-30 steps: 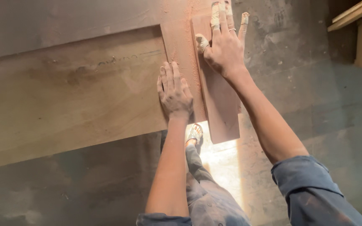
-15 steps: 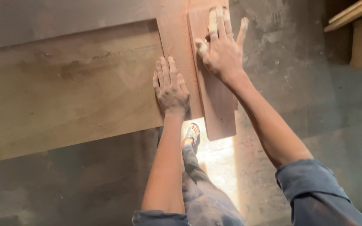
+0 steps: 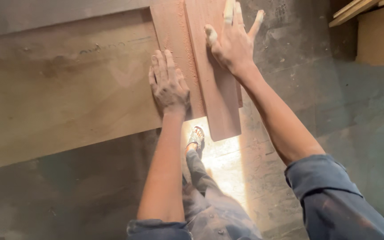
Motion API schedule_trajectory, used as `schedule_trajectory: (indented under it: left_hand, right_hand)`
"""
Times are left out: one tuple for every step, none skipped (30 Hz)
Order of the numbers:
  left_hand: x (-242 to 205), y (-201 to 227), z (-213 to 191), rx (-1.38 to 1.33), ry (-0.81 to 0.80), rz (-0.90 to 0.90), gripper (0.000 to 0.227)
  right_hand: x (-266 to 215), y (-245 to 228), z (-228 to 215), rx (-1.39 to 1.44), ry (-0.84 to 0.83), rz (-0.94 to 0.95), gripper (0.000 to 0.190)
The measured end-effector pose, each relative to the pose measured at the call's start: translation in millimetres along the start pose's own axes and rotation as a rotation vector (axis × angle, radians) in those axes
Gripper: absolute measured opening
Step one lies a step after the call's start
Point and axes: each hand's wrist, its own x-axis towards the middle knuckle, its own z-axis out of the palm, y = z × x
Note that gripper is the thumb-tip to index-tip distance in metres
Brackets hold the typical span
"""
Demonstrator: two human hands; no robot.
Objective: The person sands the edges and corners of a large wooden panel using a sanding block. They move the block back and forth along the panel's perimeter, focusing on smoothing the surfaces.
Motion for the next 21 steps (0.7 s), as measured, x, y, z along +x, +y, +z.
schedule_trajectory:
  left_hand:
    - [-0.2, -0.4, -1.9, 0.007, -0.016, -0.001, 0.057]
    - [-0.3, -0.2, -4.3, 0.008, -0.024, -0.009, 0.057]
    - [0.2, 0.4, -7.2, 0.011, -0.036, -0.01, 0.057]
    - [0.5, 1.8, -9.7, 0.014, -0.048, -0.012, 0.057]
    - [2.1, 2.9, -10.7, 0.025, -0.049, -0.011, 0.057]
    - [3.6, 4.2, -10.8, 0.036, -0.05, -0.009, 0.057]
    - [3.1, 6.6, -10.1, 0.046, -0.05, -0.017, 0.057]
    - [2.7, 8.6, -8.7, 0.028, -0.041, -0.01, 0.057]
    - [2.8, 5.9, -9.2, 0.021, -0.028, -0.007, 0.057]
    - [2.9, 2.8, -9.5, 0.014, -0.015, -0.003, 0.056]
    - [3.6, 1.0, -7.5, 0.033, 0.003, 0.011, 0.056]
    - [4.1, -1.3, -4.9, 0.052, 0.021, 0.025, 0.056]
    - [0.1, -1.1, -0.6, 0.066, 0.035, 0.032, 0.055]
    - [-4.2, -1.4, 3.2, 0.05, 0.02, 0.018, 0.056]
    - [-3.2, -2.8, 4.5, 0.035, 0.01, 0.01, 0.056]
    - [-1.4, -3.7, 4.9, 0.021, 0.0, 0.003, 0.057]
    - [-3.3, -4.2, 4.2, 0.036, 0.018, 0.014, 0.056]
    - [-3.9, -4.5, 3.0, 0.051, 0.036, 0.026, 0.056]
    - [1.7, -5.4, 0.2, 0.068, 0.061, 0.044, 0.056]
    - [7.2, -6.4, -2.1, 0.054, 0.046, 0.036, 0.056]
    - [1.2, -4.8, -1.7, 0.035, 0.017, 0.016, 0.056]
  right_hand:
    - [-1.5, -1.0, 2.9, 0.047, -0.008, 0.051, 0.065]
    - [-13.9, -6.7, -1.1, 0.095, -0.016, 0.102, 0.068]
    - [-45.9, -22.8, -19.5, 0.078, 0.038, 0.02, 0.064]
    - [-81.0, -41.0, -41.3, 0.184, -0.205, 0.185, 0.074]
    - [-120.5, -62.8, -67.9, 0.125, -0.312, 0.167, 0.075]
    - [-152.5, -79.9, -89.2, 0.132, -0.294, 0.108, 0.075]
    - [-179.7, -94.1, -112.7, 0.225, -0.361, 0.102, 0.087]
    - [-186.7, -96.4, -120.9, 0.217, -0.401, 0.118, 0.087]
    - [-180.3, -98.2, -121.2, 0.221, -0.436, 0.127, 0.086]
    - [-162.2, -95.7, -117.2, 0.224, -0.472, 0.137, 0.086]
    - [-125.6, -83.5, -97.6, 0.272, -0.177, 0.015, 0.073]
    - [-88.7, -72.3, -81.6, 0.346, -0.215, 0.04, 0.077]
    - [-52.4, -57.2, -61.8, 0.283, -0.178, 0.005, 0.073]
    - [-18.3, -47.6, -43.6, 0.259, -0.246, 0.051, 0.073]
    - [1.1, -44.2, -34.8, 0.249, -0.238, 0.064, 0.072]
    - [9.0, -44.4, -31.9, 0.239, -0.23, 0.076, 0.072]
    - [0.3, -50.2, -36.8, 0.23, -0.233, 0.093, 0.071]
    - [-27.4, -60.8, -49.8, 0.301, -0.232, 0.1, 0.071]
    - [-62.8, -75.4, -68.7, 0.374, -0.221, 0.108, 0.071]
    - [-99.6, -89.7, -86.7, 0.398, -0.234, 0.075, 0.075]
    - [-143.9, -97.6, -106.0, 0.336, -0.324, 0.0, 0.081]
